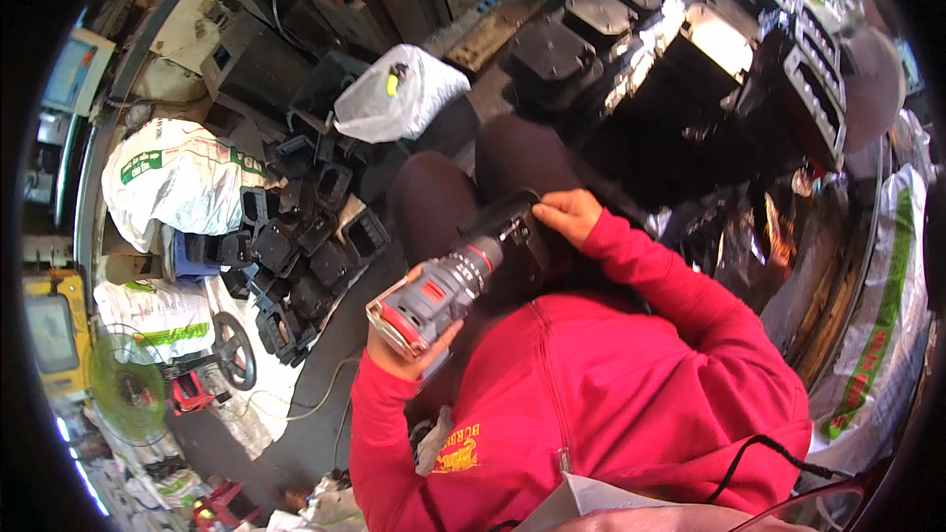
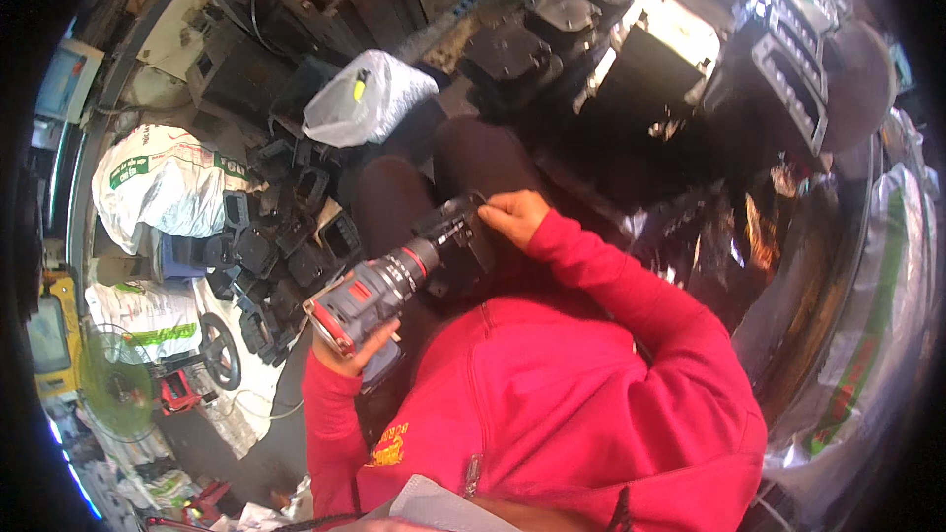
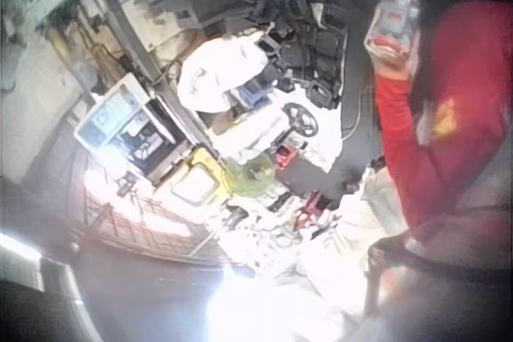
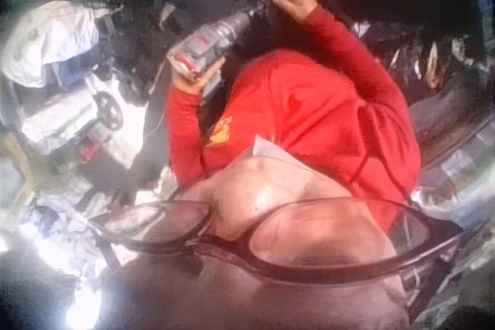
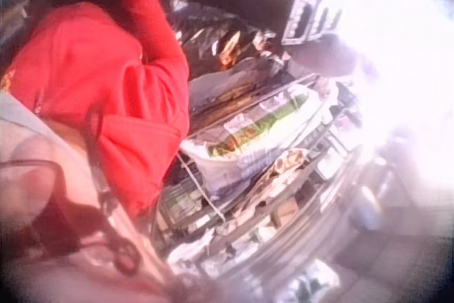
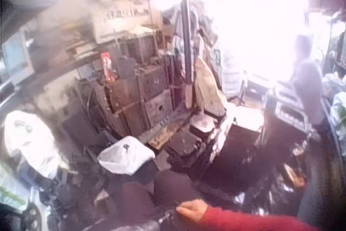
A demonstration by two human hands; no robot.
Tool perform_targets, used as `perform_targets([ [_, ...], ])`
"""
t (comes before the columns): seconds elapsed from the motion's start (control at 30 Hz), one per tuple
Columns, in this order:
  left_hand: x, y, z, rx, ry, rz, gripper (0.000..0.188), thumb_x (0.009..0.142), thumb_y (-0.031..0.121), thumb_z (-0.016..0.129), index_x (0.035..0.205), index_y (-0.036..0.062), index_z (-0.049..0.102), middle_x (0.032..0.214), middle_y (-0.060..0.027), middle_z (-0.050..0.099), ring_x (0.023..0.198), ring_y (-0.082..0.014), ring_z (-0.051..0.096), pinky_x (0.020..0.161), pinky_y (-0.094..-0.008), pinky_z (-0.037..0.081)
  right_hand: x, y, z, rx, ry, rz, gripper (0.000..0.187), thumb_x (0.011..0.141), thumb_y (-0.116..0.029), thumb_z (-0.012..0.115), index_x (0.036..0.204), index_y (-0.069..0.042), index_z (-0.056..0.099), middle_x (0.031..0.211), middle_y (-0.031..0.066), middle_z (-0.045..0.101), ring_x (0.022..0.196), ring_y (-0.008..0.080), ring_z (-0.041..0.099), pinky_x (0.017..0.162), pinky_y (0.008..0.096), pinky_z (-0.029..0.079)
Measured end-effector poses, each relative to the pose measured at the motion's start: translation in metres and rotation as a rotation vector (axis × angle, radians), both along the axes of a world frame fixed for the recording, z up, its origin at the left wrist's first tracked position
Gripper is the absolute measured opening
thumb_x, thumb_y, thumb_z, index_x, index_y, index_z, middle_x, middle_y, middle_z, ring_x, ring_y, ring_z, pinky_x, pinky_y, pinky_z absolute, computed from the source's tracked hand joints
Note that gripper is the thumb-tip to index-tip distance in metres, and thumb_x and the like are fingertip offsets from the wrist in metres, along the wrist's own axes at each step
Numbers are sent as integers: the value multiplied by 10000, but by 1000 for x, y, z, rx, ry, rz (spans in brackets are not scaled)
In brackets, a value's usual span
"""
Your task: The person sits on the floor and uses a cordless drill to drive screws into black plastic components, securing them together. They repeatedly pick up parts, align them, and fasten them with the drill, then place the assembled units into a nearby stack.
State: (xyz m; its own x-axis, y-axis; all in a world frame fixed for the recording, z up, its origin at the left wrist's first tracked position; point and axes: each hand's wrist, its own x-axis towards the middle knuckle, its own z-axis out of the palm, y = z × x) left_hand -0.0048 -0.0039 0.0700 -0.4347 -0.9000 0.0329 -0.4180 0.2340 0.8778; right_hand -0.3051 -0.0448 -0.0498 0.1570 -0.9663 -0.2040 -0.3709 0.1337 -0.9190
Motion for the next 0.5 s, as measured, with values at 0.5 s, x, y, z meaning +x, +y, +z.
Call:
perform_targets([
  [0.5, 19, -96, -8, 361, 646, 274, 366, 840, 167, 709, 1157, 51, 568, 913, -100, 662, 544, -161, 595, 468, -290, 499, 65, -165, 13, -404, 53, -234, 362, 923, -333, 557, 822, 8, 623, 656, 197, 579, 596, 272, 609, 561, 391, 457],
])
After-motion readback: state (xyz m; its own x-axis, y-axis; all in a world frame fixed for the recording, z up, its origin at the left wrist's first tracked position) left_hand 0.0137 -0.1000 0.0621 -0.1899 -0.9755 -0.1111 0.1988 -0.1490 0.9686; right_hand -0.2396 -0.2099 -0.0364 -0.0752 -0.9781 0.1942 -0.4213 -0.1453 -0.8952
